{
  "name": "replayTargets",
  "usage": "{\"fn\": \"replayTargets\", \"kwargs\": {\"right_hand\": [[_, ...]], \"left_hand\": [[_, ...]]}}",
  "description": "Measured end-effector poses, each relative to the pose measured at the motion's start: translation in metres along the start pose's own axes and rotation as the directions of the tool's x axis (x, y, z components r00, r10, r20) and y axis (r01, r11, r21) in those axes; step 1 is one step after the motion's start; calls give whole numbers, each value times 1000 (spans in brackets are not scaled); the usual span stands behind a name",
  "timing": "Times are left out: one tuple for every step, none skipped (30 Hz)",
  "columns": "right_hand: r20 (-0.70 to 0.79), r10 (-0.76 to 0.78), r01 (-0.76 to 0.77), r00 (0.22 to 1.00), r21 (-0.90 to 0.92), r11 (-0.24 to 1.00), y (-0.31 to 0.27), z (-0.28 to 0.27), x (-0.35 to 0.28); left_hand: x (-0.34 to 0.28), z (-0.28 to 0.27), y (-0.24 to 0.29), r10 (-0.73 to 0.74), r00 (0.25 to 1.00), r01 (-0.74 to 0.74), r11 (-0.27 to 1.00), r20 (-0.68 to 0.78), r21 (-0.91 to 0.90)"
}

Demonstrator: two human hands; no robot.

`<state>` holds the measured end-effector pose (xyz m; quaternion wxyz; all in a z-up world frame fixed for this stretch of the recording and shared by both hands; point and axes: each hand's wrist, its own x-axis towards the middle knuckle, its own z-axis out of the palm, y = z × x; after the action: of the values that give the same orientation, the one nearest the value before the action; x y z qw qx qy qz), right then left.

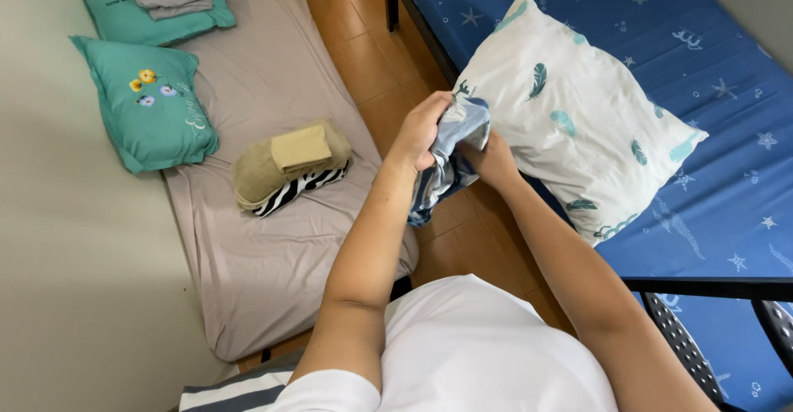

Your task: The person puts a blue and white patterned pillowcase onto a pillow. They insert the pillow into the case, pull the fabric over the corners, and smooth the surface to fit it properly.

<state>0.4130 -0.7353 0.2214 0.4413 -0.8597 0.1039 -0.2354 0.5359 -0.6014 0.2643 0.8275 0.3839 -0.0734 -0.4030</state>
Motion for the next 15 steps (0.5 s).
{"fn": "replayTargets", "kwargs": {"right_hand": [[5, -4, 4, 1000, 4, 1000, 19, 1, 4], [55, 225, -230, 973, 132, 964, 39, 2, 7], [139, 429, -451, 893, 239, 860, 58, 4, 13], [148, 423, -447, 894, 238, 862, 55, 0, 17], [202, 462, -497, 863, 493, 714, 53, -4, 20], [267, 487, -515, 832, 698, 497, 51, -7, 23], [276, 486, -522, 829, 695, 495, 46, -9, 25], [376, 538, -610, 754, 703, 365, 42, -11, 27], [477, 572, -687, 667, 691, 226, 38, -12, 29], [487, 571, -696, 660, 683, 221, 37, -13, 27], [526, 525, -721, 668, 632, 284, 35, -16, 30], [566, 479, -737, 671, 579, 348, 33, -19, 34], [567, 478, -738, 671, 578, 349, 15, -26, 34], [618, 439, -757, 652, 502, 418, -2, -32, 33], [670, 409, -770, 619, 418, 481, -19, -38, 29]], "left_hand": [[2, -7, 1, 5, 1000, -5, 1000, -6, 0], [4, -15, 2, 102, 995, -102, 995, 23, 9], [6, -23, 5, 200, 978, -201, 979, 51, 15], [-2, -22, 12, 208, 977, -209, 978, 43, 15], [-11, -22, 18, 287, 956, -294, 941, 66, 166], [-19, -23, 23, 357, 929, -370, 875, 100, 312], [-32, -16, 27, 359, 929, -369, 875, 90, 313], [-44, -10, 30, 253, 957, -284, 720, 140, 634], [-58, -3, 32, 131, 981, -188, 456, 143, 870], [-48, -26, 11, 133, 982, -178, 460, 131, 870], [-34, -47, -8, 50, 968, -251, 262, 247, 932], [-20, -68, -27, -57, 939, -335, 60, 338, 940], [-11, -84, -36, -56, 940, -334, 60, 337, 941], [-2, -100, -45, -9, 953, -293, 241, 304, 925], [4, -118, -58, 25, 966, -245, 419, 258, 874]]}}
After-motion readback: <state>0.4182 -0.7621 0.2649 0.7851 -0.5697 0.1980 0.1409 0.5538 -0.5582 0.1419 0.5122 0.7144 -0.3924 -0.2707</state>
